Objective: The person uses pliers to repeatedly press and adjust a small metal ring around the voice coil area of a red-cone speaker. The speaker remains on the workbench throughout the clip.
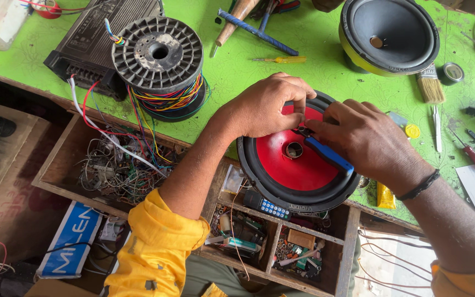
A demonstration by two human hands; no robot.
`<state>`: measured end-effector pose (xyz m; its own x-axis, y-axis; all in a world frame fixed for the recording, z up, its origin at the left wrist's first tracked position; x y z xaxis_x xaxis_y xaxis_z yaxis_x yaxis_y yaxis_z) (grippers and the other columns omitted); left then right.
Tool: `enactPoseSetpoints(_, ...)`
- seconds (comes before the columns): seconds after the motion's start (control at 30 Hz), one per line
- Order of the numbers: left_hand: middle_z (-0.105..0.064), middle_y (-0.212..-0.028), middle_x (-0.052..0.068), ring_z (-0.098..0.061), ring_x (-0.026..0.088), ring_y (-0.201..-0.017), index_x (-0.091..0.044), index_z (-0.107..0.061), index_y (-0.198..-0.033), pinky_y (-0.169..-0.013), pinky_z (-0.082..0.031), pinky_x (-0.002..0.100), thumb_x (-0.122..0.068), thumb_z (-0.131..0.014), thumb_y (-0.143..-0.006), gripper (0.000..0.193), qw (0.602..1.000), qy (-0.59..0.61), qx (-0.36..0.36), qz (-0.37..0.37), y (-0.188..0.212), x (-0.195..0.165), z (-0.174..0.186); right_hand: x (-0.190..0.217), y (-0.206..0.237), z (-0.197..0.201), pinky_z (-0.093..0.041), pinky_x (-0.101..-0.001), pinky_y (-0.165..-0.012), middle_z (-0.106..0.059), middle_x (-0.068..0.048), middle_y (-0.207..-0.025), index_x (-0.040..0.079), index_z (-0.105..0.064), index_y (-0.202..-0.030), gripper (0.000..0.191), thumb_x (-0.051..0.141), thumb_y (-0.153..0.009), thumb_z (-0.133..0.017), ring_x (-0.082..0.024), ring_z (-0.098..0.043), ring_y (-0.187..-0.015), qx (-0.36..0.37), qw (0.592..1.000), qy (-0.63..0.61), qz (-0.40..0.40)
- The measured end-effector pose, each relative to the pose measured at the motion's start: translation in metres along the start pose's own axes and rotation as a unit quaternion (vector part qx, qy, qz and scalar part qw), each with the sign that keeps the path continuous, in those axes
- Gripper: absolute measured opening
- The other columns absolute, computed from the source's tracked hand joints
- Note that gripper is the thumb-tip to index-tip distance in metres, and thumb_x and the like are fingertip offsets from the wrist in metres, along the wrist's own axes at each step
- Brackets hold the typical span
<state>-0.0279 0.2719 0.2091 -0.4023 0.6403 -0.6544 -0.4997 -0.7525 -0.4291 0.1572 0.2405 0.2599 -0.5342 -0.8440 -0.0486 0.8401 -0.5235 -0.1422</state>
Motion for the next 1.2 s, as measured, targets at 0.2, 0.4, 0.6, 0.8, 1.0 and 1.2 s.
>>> enactPoseSetpoints(0.2,-0.071,-0.127,0.011,-0.062,0.030,-0.126,-0.008,-0.069,-0.080,-0.108,-0.047,0.041,-0.016,-0.079,-0.081,0.012,1.000,0.008,0.009,0.009,0.001,0.000,0.001,-0.002,-0.001,0.007,-0.052,-0.0420,-0.081,-0.064,-0.004,-0.103,0.023,-0.072,-0.124,0.037,0.027,-0.088,-0.069,-0.026,-0.065,-0.095,-0.025,0.999,0.021,0.002)
enactPoseSetpoints(0.4,-0.071,-0.129,0.011,-0.061,0.031,-0.126,-0.008,-0.070,-0.081,-0.108,-0.047,0.041,-0.015,-0.079,-0.080,0.012,1.000,0.006,0.012,0.012,0.001,0.000,0.001,-0.003,-0.001,0.006,-0.052,-0.0416,-0.080,-0.064,-0.005,-0.102,0.024,-0.073,-0.124,0.038,0.027,-0.087,-0.070,-0.026,-0.065,-0.094,-0.020,1.000,0.014,0.003)
enactPoseSetpoints(0.6,-0.071,-0.128,0.011,-0.061,0.031,-0.126,-0.008,-0.070,-0.081,-0.108,-0.047,0.041,-0.014,-0.079,-0.080,0.011,1.000,0.006,0.013,0.014,0.001,0.002,0.000,-0.003,-0.004,0.005,-0.052,-0.0412,-0.081,-0.063,-0.004,-0.101,0.025,-0.073,-0.123,0.035,0.028,-0.089,-0.069,-0.025,-0.065,-0.093,-0.018,1.000,0.013,0.008)
enactPoseSetpoints(0.8,-0.072,-0.125,0.011,-0.063,0.030,-0.124,-0.008,-0.069,-0.081,-0.108,-0.048,0.041,-0.014,-0.078,-0.081,0.011,1.000,0.007,0.002,0.002,0.000,0.001,0.002,-0.002,-0.004,0.013,-0.051,-0.0411,-0.082,-0.063,-0.003,-0.101,0.025,-0.073,-0.125,0.036,0.028,-0.089,-0.068,-0.024,-0.064,-0.095,-0.024,0.999,0.038,0.001)
enactPoseSetpoints(1.0,-0.074,-0.118,0.012,-0.065,0.030,-0.123,-0.007,-0.069,-0.082,-0.108,-0.049,0.042,-0.013,-0.077,-0.082,0.010,1.000,0.018,0.002,-0.001,0.002,0.005,-0.001,-0.006,-0.002,0.012,-0.051,-0.0409,-0.083,-0.064,-0.004,-0.101,0.024,-0.074,-0.125,0.035,0.027,-0.091,-0.070,-0.024,-0.064,-0.095,-0.032,0.997,0.069,0.000)
enactPoseSetpoints(1.2,-0.069,-0.133,0.019,-0.067,0.033,-0.126,-0.002,-0.067,-0.098,-0.111,-0.049,0.041,-0.023,-0.067,-0.101,0.021,0.988,0.113,-0.102,-0.017,0.006,-0.012,0.019,-0.027,0.016,0.017,-0.053,-0.0391,-0.083,-0.064,-0.007,-0.106,0.015,-0.075,-0.128,0.034,0.019,-0.094,-0.076,-0.024,-0.064,-0.095,-0.136,0.990,-0.028,-0.038)
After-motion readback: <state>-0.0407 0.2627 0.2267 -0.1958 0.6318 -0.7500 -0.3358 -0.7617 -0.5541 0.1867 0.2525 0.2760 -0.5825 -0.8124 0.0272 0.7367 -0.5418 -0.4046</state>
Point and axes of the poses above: each hand's wrist, its own y-axis away from the middle knuckle, its own z-axis out of the back of the hand, x = y × z, the point moved 4 cm from there along -y, towards the middle knuckle
